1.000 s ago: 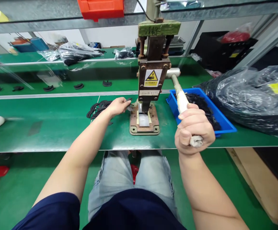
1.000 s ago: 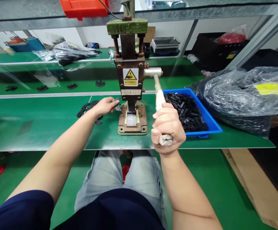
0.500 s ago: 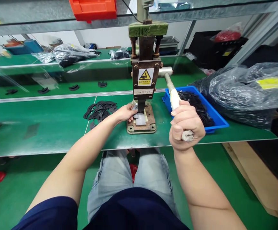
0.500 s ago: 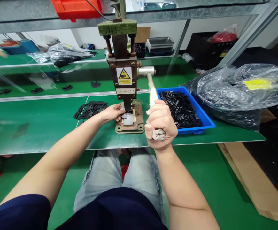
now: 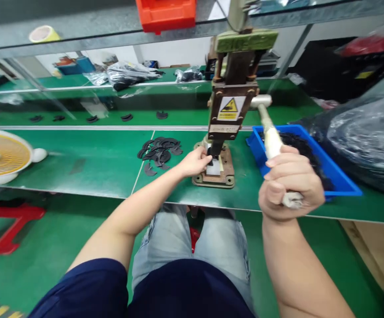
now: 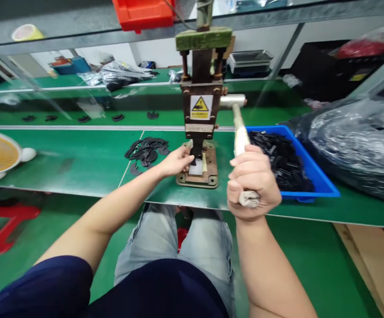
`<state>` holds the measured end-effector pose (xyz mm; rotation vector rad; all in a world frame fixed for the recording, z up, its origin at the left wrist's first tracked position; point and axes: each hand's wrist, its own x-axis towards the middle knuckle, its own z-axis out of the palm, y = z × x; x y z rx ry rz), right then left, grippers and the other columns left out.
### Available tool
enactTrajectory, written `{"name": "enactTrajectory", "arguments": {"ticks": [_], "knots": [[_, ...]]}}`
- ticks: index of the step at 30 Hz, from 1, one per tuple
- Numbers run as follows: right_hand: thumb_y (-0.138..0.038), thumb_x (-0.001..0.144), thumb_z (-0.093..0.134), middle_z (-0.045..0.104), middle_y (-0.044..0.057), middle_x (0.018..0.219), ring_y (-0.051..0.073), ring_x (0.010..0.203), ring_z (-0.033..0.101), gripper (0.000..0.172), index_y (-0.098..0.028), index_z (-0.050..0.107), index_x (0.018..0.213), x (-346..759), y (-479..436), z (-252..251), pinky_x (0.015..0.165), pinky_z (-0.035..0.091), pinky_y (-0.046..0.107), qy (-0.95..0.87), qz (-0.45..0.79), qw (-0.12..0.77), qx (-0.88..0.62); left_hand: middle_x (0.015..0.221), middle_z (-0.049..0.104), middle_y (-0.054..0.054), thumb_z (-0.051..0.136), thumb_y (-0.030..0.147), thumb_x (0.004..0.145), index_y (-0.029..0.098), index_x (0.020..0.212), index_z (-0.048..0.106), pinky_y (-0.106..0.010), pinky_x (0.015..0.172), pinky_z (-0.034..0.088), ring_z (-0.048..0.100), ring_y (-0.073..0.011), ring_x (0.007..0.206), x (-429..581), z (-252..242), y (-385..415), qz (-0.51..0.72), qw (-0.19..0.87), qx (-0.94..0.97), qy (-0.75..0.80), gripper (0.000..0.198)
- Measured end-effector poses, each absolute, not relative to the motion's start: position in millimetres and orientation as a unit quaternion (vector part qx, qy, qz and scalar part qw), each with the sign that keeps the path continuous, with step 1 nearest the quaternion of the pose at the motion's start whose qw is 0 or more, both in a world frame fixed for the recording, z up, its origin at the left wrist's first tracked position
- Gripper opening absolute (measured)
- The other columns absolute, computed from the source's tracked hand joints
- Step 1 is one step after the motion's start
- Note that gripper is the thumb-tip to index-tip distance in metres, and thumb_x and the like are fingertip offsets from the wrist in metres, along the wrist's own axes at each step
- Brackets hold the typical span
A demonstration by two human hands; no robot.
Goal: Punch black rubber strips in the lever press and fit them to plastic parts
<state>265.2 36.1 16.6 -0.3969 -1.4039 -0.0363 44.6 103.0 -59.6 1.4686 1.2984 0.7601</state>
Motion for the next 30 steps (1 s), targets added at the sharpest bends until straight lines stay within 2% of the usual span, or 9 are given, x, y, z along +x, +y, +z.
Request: {"name": "enactTrajectory", "arguments": {"ticks": [2,5,9,11,16,19,23,27,30], "knots": [[-0.045,0.091,0.075,0.060,-0.005,0.063,0.018,0.071,0.068,0.040,-0.023,0.053,0.066,265,42,14,0.096,0.058,0.057,-0.638,-0.022,0.750,-0.173,0.090,0.071,-0.002,0.068,0.028,0.102,0.019,0.116,0.066,-0.024,0.071,0.054,0.068,-0.0138,0.075,24,-72,84,0.369,0.453,0.643,0.495,0.017],[-0.049,0.092,0.076,0.058,-0.005,0.061,0.017,0.069,0.067,0.047,-0.022,0.051,0.063,263,47,12,0.093,0.059,0.055,-0.622,-0.029,0.764,-0.171,0.108,0.073,-0.007,0.069,0.033,0.101,0.020,0.121,0.072,-0.030,0.088,0.056,0.069,-0.0182,0.094,-33,-84,56,0.387,0.304,0.684,0.539,0.024],[-0.054,0.093,0.077,0.057,-0.006,0.059,0.015,0.068,0.067,0.053,-0.022,0.050,0.061,260,47,12,0.092,0.060,0.053,-0.607,-0.030,0.774,-0.177,0.115,0.072,-0.011,0.071,0.039,0.098,0.020,0.119,0.075,-0.040,0.093,0.058,0.068,-0.0242,0.096,-126,-85,29,0.296,0.121,0.629,0.708,0.028],[-0.055,0.092,0.078,0.058,-0.006,0.060,0.015,0.068,0.068,0.054,-0.022,0.050,0.060,259,46,12,0.093,0.060,0.053,-0.607,-0.028,0.773,-0.183,0.120,0.070,-0.012,0.065,0.032,0.100,0.020,0.126,0.075,-0.043,0.098,0.058,0.068,-0.0258,0.099,-160,-87,20,0.245,0.102,0.635,0.726,0.031],[-0.057,0.091,0.079,0.056,-0.006,0.059,0.015,0.069,0.068,0.056,-0.021,0.050,0.059,262,46,12,0.093,0.060,0.052,-0.612,-0.029,0.770,-0.180,0.143,0.062,-0.015,0.061,0.020,0.095,0.020,0.153,0.064,-0.049,0.123,0.047,0.057,-0.0309,0.140,-197,-94,20,0.134,0.117,0.764,0.621,0.058],[-0.056,0.091,0.079,0.056,-0.006,0.060,0.015,0.071,0.069,0.056,-0.021,0.049,0.060,264,46,13,0.094,0.060,0.053,-0.621,-0.031,0.761,-0.185,0.145,0.060,-0.015,0.064,0.020,0.092,0.021,0.150,0.066,-0.047,0.122,0.048,0.055,-0.0315,0.141,-202,-87,36,0.059,0.120,0.800,0.585,0.058],[-0.055,0.092,0.078,0.057,-0.006,0.062,0.016,0.072,0.069,0.053,-0.021,0.049,0.063,263,41,16,0.096,0.060,0.054,-0.630,-0.035,0.752,-0.192,0.137,0.066,-0.014,0.078,0.030,0.085,0.022,0.128,0.073,-0.048,0.109,0.051,0.059,-0.0357,0.129,-203,-65,58,-0.042,0.097,0.819,0.564,0.044],[-0.047,0.091,0.078,0.058,-0.006,0.063,0.017,0.073,0.068,0.046,-0.022,0.049,0.066,262,37,17,0.099,0.059,0.056,-0.629,-0.026,0.751,-0.198,0.113,0.073,-0.012,0.079,0.037,0.082,0.026,0.093,0.069,-0.046,0.099,0.049,0.062,-0.0356,0.118,-198,-51,61,-0.047,0.094,0.834,0.541,0.019],[-0.046,0.091,0.077,0.059,-0.005,0.064,0.018,0.074,0.068,0.043,-0.022,0.050,0.067,261,36,17,0.101,0.057,0.057,-0.635,-0.016,0.747,-0.197,0.089,0.070,-0.009,0.073,0.040,0.086,0.027,0.079,0.055,-0.040,0.087,0.048,0.064,-0.0305,0.095,-193,-49,55,0.019,0.124,0.820,0.559,0.022]]}}
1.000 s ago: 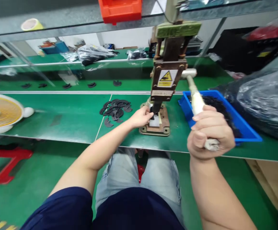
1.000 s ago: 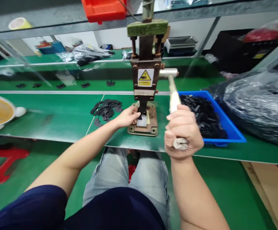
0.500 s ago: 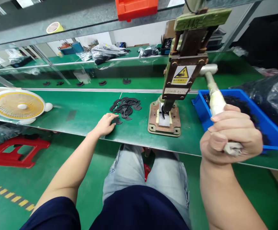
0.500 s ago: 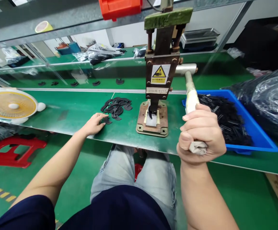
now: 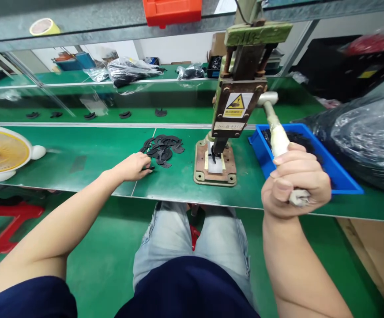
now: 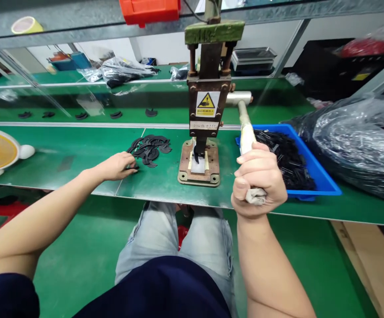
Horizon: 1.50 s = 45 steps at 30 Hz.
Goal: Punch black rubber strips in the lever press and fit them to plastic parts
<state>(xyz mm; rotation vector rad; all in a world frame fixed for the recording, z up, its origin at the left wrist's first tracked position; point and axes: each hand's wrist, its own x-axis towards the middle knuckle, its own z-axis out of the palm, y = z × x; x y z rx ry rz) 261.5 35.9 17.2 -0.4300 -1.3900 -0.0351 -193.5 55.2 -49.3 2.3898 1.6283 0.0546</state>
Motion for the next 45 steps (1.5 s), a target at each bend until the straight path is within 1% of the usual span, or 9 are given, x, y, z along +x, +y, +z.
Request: {"name": "enactTrajectory", "arguments": {"ticks": [5,9,11,14,18,21,24,31,45], "knots": [[-0.047,0.091,0.077,0.057,-0.006,0.064,0.018,0.073,0.066,0.043,-0.023,0.050,0.068,259,36,19,0.099,0.058,0.057,-0.626,-0.016,0.756,-0.193,0.069,0.062,0.001,0.072,0.055,0.089,0.027,0.077,0.042,-0.030,0.062,0.041,0.061,-0.0204,0.066,-172,-48,52,0.213,0.283,0.656,0.667,0.042],[-0.043,0.092,0.075,0.059,-0.005,0.066,0.018,0.075,0.067,0.038,-0.023,0.052,0.071,259,35,20,0.100,0.057,0.055,-0.635,-0.017,0.749,-0.189,0.063,0.054,0.006,0.085,0.050,0.080,0.025,0.075,0.041,-0.025,0.056,0.034,0.048,-0.0117,0.055,-133,-45,64,0.316,0.411,0.576,0.631,0.050],[-0.041,0.091,0.075,0.059,-0.005,0.067,0.018,0.076,0.067,0.034,-0.023,0.053,0.072,260,34,20,0.102,0.057,0.055,-0.642,-0.016,0.743,-0.189,0.061,0.051,0.008,0.091,0.050,0.076,0.024,0.075,0.044,-0.023,0.055,0.032,0.045,-0.0097,0.054,-108,-43,71,0.342,0.460,0.556,0.602,0.054],[-0.040,0.092,0.074,0.059,-0.005,0.067,0.018,0.076,0.067,0.032,-0.024,0.053,0.074,261,33,21,0.103,0.057,0.056,-0.648,-0.014,0.737,-0.191,0.065,0.061,0.003,0.092,0.050,0.079,0.020,0.080,0.058,-0.023,0.056,0.038,0.053,-0.0099,0.056,-70,-41,81,0.359,0.521,0.526,0.568,0.045],[-0.039,0.092,0.074,0.059,-0.006,0.067,0.018,0.077,0.067,0.030,-0.024,0.054,0.075,261,32,21,0.103,0.057,0.056,-0.650,-0.013,0.736,-0.189,0.072,0.070,0.002,0.091,0.020,0.082,0.017,0.098,0.063,-0.023,0.062,0.050,0.062,-0.0107,0.059,-23,-46,96,0.411,0.543,0.480,0.553,0.033],[-0.040,0.092,0.073,0.059,-0.006,0.067,0.018,0.077,0.067,0.030,-0.024,0.054,0.075,260,32,22,0.103,0.057,0.056,-0.646,-0.018,0.739,-0.188,0.076,0.073,0.000,0.086,0.011,0.086,0.016,0.102,0.065,-0.023,0.063,0.054,0.066,-0.0109,0.061,1,-52,108,0.403,0.578,0.459,0.541,0.027],[-0.040,0.092,0.075,0.060,-0.006,0.066,0.018,0.076,0.067,0.033,-0.023,0.053,0.075,260,31,22,0.102,0.057,0.056,-0.645,-0.016,0.740,-0.188,0.078,0.073,-0.001,0.083,0.013,0.092,0.015,0.089,0.066,-0.021,0.063,0.055,0.066,-0.0096,0.063,15,-58,116,0.388,0.585,0.475,0.530,0.017],[-0.044,0.094,0.074,0.058,-0.006,0.066,0.018,0.076,0.066,0.036,-0.024,0.052,0.074,260,30,20,0.104,0.058,0.057,-0.637,-0.019,0.741,-0.210,0.064,0.063,0.002,0.086,0.027,0.094,0.017,0.077,0.061,-0.021,0.054,0.052,0.059,-0.0095,0.054,18,-61,124,0.359,0.549,0.517,0.549,0.032],[-0.041,0.092,0.073,0.053,-0.006,0.062,0.017,0.072,0.065,0.038,-0.023,0.049,0.069,255,34,18,0.100,0.057,0.056,-0.614,-0.028,0.764,-0.198,0.061,0.065,0.000,0.085,0.027,0.094,0.019,0.073,0.058,-0.019,0.046,0.043,0.058,-0.0095,0.049,19,-57,133,0.292,0.551,0.522,0.582,0.035]]}}
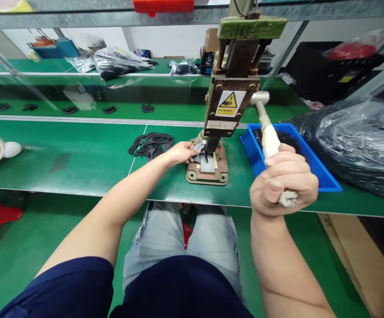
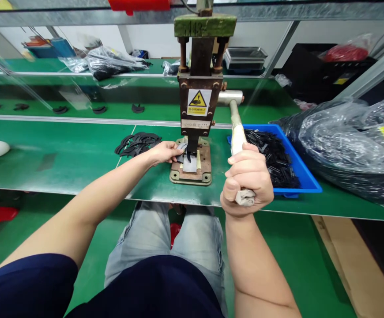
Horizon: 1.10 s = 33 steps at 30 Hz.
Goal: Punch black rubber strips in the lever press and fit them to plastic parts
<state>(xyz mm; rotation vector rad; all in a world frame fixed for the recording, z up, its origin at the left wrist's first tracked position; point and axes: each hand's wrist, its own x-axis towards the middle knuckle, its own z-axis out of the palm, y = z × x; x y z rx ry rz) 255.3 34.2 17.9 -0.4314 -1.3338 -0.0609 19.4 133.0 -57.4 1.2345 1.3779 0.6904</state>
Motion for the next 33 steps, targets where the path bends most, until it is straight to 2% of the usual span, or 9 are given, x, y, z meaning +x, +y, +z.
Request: {"name": "enactTrajectory", "arguments": {"ticks": [6,14,19,21,23,27,29,31,33], "knots": [[-0.045,0.092,0.074,0.055,-0.006,0.065,0.019,0.073,0.066,0.038,-0.024,0.051,0.071,259,32,18,0.101,0.058,0.058,-0.631,-0.023,0.745,-0.213,0.056,0.062,0.001,0.088,0.026,0.091,0.019,0.071,0.055,-0.019,0.048,0.049,0.058,-0.0096,0.046,21,-48,137,0.248,0.597,0.487,0.587,0.040],[-0.043,0.090,0.075,0.056,-0.006,0.064,0.018,0.073,0.065,0.037,-0.024,0.050,0.071,259,34,17,0.099,0.058,0.058,-0.628,-0.027,0.751,-0.201,0.058,0.069,-0.007,0.072,0.023,0.103,0.016,0.084,0.066,-0.020,0.047,0.051,0.062,-0.0134,0.045,21,-40,142,0.181,0.618,0.461,0.610,0.022],[-0.047,0.093,0.077,0.054,-0.006,0.065,0.016,0.074,0.066,0.036,-0.024,0.056,0.075,258,41,37,0.095,0.060,0.051,-0.630,-0.018,0.756,-0.178,0.057,0.068,-0.004,0.073,0.029,0.104,0.017,0.083,0.062,-0.017,0.046,0.049,0.065,-0.0125,0.046,21,-43,136,0.200,0.634,0.437,0.606,0.027],[-0.049,0.094,0.078,0.060,-0.005,0.076,0.015,0.078,0.068,0.024,-0.026,0.069,0.094,259,49,63,0.092,0.062,0.045,-0.638,-0.018,0.755,-0.152,0.056,0.066,-0.002,0.073,0.029,0.105,0.018,0.080,0.059,-0.016,0.045,0.047,0.063,-0.0113,0.045,21,-46,132,0.218,0.636,0.440,0.596,0.030],[-0.050,0.097,0.078,0.067,0.000,0.103,0.015,0.093,0.070,0.032,-0.028,0.074,0.120,261,58,95,0.096,0.063,0.042,-0.654,-0.008,0.743,-0.138,0.056,0.065,0.000,0.073,0.029,0.105,0.018,0.079,0.058,-0.016,0.044,0.045,0.061,-0.0099,0.044,22,-48,126,0.249,0.637,0.442,0.581,0.032],[-0.052,0.106,0.067,0.054,0.006,0.151,0.023,0.136,0.065,0.053,-0.026,0.058,0.151,267,68,133,0.116,0.057,0.044,-0.687,0.022,0.702,-0.187,0.057,0.066,0.000,0.077,0.031,0.102,0.018,0.078,0.056,-0.016,0.044,0.044,0.060,-0.0091,0.045,14,-43,108,0.322,0.627,0.455,0.544,0.034],[-0.048,0.107,0.066,0.056,0.009,0.148,0.023,0.134,0.066,0.051,-0.023,0.056,0.151,269,68,117,0.116,0.056,0.044,-0.658,0.005,0.718,-0.228,0.058,0.066,-0.001,0.081,0.034,0.100,0.018,0.077,0.056,-0.016,0.045,0.044,0.061,-0.0093,0.046,5,-33,94,0.350,0.619,0.472,0.522,0.037],[-0.043,0.103,0.073,0.064,0.010,0.132,0.022,0.122,0.071,0.043,-0.022,0.062,0.139,268,64,77,0.112,0.059,0.046,-0.616,0.014,0.740,-0.269,0.058,0.067,0.000,0.083,0.039,0.098,0.018,0.078,0.056,-0.016,0.044,0.045,0.062,-0.0097,0.047,-5,-21,78,0.367,0.616,0.489,0.496,0.039],[-0.043,0.097,0.081,0.071,0.005,0.108,0.020,0.102,0.074,0.035,-0.023,0.067,0.122,262,56,25,0.102,0.065,0.045,-0.624,0.119,0.698,-0.329,0.059,0.067,0.000,0.084,0.042,0.096,0.019,0.079,0.057,-0.017,0.045,0.046,0.063,-0.0103,0.048,-13,-10,61,0.375,0.618,0.505,0.471,0.040]]}}
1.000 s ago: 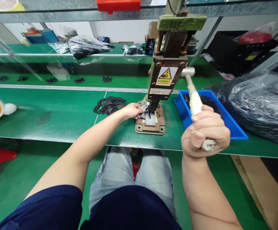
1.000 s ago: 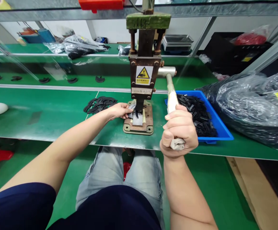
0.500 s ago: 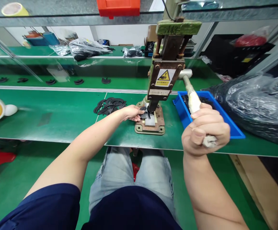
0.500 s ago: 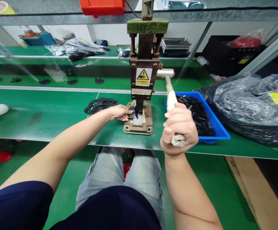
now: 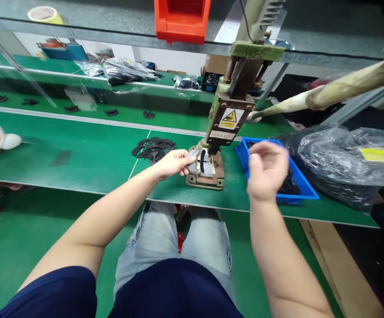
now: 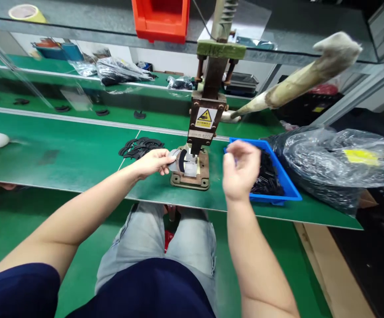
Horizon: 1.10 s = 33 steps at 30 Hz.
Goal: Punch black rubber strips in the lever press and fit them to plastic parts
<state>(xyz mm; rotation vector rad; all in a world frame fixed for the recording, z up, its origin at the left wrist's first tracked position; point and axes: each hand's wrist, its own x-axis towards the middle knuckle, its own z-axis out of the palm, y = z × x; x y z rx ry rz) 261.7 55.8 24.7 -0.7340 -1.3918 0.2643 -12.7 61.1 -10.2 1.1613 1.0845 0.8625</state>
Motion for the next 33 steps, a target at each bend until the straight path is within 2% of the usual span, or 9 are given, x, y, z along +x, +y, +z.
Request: {"name": "enactTrajectory", "arguments": {"ticks": [4,7,11,15,18,23,26,28,33], "knots": [[-0.048,0.092,0.085,0.076,0.008,0.118,0.021,0.104,0.076,0.044,-0.025,0.069,0.126,235,31,-58,0.096,0.068,0.042,-0.645,0.410,0.518,-0.384,0.058,0.066,0.000,0.088,0.051,0.091,0.019,0.081,0.057,-0.018,0.044,0.047,0.064,-0.0117,0.048,-14,2,32,0.369,0.628,0.520,0.447,0.045],[-0.051,0.088,0.088,0.076,0.006,0.111,0.020,0.096,0.075,0.040,-0.024,0.072,0.112,215,16,-77,0.086,0.067,0.037,-0.627,0.458,0.515,-0.364,0.057,0.066,0.001,0.090,0.055,0.087,0.019,0.080,0.058,-0.018,0.044,0.048,0.064,-0.0119,0.047,-6,1,16,0.359,0.635,0.520,0.444,0.049],[-0.054,0.090,0.086,0.073,0.004,0.098,0.019,0.089,0.069,0.036,-0.022,0.070,0.095,202,3,-76,0.080,0.061,0.034,-0.630,0.396,0.545,-0.385,0.057,0.066,0.001,0.092,0.056,0.084,0.020,0.078,0.056,-0.019,0.043,0.048,0.063,-0.0119,0.046,1,-1,4,0.358,0.646,0.516,0.434,0.051],[-0.051,0.096,0.080,0.071,0.003,0.094,0.018,0.084,0.067,0.030,-0.023,0.070,0.098,200,-4,-70,0.077,0.057,0.032,-0.640,0.365,0.558,-0.382,0.054,0.065,0.001,0.089,0.053,0.088,0.020,0.077,0.055,-0.020,0.044,0.048,0.062,-0.0126,0.044,-1,3,4,0.330,0.663,0.514,0.433,0.049],[-0.044,0.104,0.071,0.074,0.003,0.098,0.018,0.087,0.070,0.021,-0.023,0.071,0.107,203,-4,-61,0.081,0.058,0.033,-0.687,0.337,0.519,-0.381,0.054,0.063,0.001,0.089,0.049,0.088,0.020,0.076,0.055,-0.020,0.045,0.046,0.063,-0.0134,0.047,-6,6,11,0.331,0.638,0.526,0.454,0.046],[-0.035,0.108,0.061,0.078,0.007,0.104,0.020,0.095,0.073,0.017,-0.023,0.072,0.112,217,-1,-39,0.087,0.059,0.038,-0.801,0.173,0.440,-0.368,0.064,0.063,0.002,0.086,0.054,0.088,0.021,0.084,0.060,-0.025,0.050,0.045,0.061,-0.0144,0.055,-14,0,16,0.368,0.545,0.568,0.495,0.042],[-0.030,0.109,0.060,0.078,0.008,0.103,0.021,0.094,0.072,0.014,-0.022,0.071,0.109,221,-1,-35,0.088,0.059,0.039,-0.824,0.122,0.433,-0.346,0.085,0.066,-0.001,0.081,0.052,0.093,0.022,0.093,0.066,-0.030,0.068,0.052,0.062,-0.0162,0.075,-13,-5,10,0.454,0.394,0.632,0.490,0.034],[-0.029,0.108,0.059,0.078,0.009,0.105,0.021,0.096,0.072,0.014,-0.021,0.071,0.110,221,-1,-36,0.089,0.059,0.040,-0.830,0.109,0.432,-0.337,0.091,0.065,-0.003,0.078,0.049,0.096,0.022,0.089,0.070,-0.033,0.081,0.053,0.062,-0.0184,0.087,-10,-6,4,0.458,0.310,0.690,0.467,0.029],[-0.030,0.108,0.061,0.078,0.009,0.102,0.021,0.092,0.072,0.013,-0.021,0.070,0.108,219,-2,-43,0.084,0.058,0.037,-0.839,0.083,0.425,-0.330,0.084,0.060,-0.004,0.071,0.043,0.100,0.022,0.074,0.068,-0.036,0.080,0.050,0.060,-0.0200,0.086,-2,-4,-6,0.430,0.302,0.723,0.448,0.034]]}}
